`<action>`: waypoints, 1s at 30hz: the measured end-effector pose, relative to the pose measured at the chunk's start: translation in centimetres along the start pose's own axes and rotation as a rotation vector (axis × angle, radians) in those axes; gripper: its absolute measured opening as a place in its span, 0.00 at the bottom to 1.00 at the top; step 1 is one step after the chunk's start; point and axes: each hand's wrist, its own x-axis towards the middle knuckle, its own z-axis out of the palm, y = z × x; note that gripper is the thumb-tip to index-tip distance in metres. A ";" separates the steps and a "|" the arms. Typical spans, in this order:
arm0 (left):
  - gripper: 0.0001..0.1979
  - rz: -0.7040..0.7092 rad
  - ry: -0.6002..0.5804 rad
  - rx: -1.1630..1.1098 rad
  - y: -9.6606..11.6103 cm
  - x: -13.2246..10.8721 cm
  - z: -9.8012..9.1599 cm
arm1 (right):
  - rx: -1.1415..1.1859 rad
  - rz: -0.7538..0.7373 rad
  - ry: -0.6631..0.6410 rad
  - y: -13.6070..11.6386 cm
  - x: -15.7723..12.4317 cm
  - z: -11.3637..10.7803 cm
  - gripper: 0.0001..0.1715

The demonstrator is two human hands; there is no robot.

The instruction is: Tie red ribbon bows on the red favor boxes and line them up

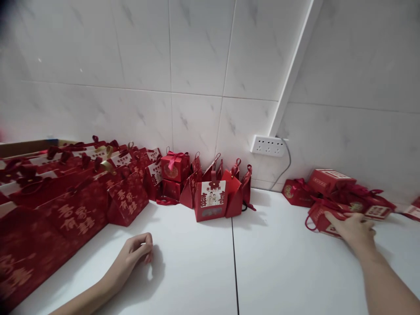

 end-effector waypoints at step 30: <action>0.25 0.167 -0.007 -0.415 -1.8 4.0 -5.7 | 1.178 -0.827 -0.861 -29.4 -30.7 -4.2 0.39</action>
